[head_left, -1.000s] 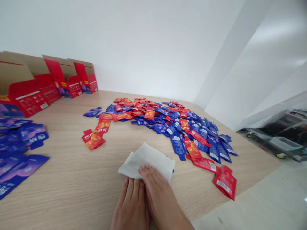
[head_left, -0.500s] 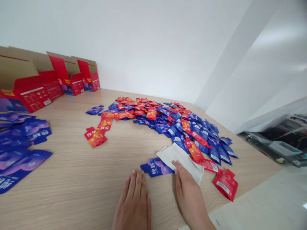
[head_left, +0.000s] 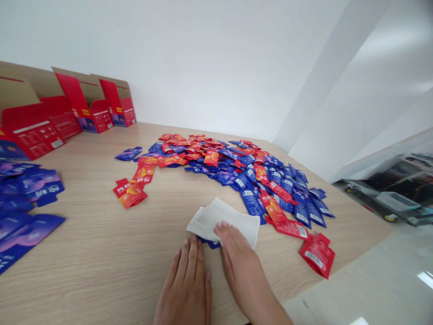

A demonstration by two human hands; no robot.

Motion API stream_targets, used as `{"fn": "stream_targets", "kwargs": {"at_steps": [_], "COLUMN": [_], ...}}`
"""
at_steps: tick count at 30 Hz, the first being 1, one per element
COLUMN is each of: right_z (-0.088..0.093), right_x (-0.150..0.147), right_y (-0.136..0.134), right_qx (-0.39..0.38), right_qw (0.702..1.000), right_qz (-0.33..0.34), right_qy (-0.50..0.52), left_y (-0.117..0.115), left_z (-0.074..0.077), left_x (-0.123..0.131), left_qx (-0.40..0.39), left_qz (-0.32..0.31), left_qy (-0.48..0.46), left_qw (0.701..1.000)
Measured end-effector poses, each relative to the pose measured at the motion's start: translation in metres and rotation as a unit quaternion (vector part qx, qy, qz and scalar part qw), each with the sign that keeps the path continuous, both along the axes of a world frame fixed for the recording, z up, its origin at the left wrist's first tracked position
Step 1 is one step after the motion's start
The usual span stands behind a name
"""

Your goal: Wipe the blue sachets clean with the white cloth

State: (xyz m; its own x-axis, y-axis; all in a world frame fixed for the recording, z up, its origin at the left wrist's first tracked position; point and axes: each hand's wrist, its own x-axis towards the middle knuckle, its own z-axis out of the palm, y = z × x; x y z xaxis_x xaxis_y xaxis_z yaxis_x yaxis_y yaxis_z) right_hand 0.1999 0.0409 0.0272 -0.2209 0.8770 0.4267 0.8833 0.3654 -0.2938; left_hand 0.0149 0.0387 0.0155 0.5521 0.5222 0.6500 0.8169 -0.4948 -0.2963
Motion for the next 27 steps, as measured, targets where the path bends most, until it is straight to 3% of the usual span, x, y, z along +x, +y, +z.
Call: {"fn": "stream_targets", "kwargs": {"at_steps": [5,10,13,17,19,27], "right_z": [-0.003,0.009,0.016,0.011,0.006,-0.003], "right_x": [0.040,0.030,0.004,-0.024,-0.024,0.036], "right_y": [-0.010,-0.015,-0.012,-0.003,0.001,-0.009], "right_qx": [0.012,0.025,0.036,0.013,-0.006,0.012], "right_qw": [0.992,0.980,0.986,0.998,0.998,0.994], "right_qz": [-0.123,-0.165,-0.113,0.050,0.066,-0.109], "right_qy": [0.030,0.106,0.117,0.045,0.010,0.011], "left_y": [-0.001,-0.002,-0.002,0.000,0.000,-0.002], "left_z": [0.003,0.003,0.000,-0.002,-0.002,0.000], "left_x": [0.002,0.001,-0.001,-0.005,-0.006,0.002], "left_qx": [0.000,0.012,0.014,-0.017,-0.022,0.004], "left_qz": [0.003,0.014,0.012,-0.018,-0.024,-0.003], "left_qy": [-0.017,-0.015,0.005,0.048,0.056,-0.019], "left_qw": [1.000,1.000,1.000,0.999,0.998,1.000]}}
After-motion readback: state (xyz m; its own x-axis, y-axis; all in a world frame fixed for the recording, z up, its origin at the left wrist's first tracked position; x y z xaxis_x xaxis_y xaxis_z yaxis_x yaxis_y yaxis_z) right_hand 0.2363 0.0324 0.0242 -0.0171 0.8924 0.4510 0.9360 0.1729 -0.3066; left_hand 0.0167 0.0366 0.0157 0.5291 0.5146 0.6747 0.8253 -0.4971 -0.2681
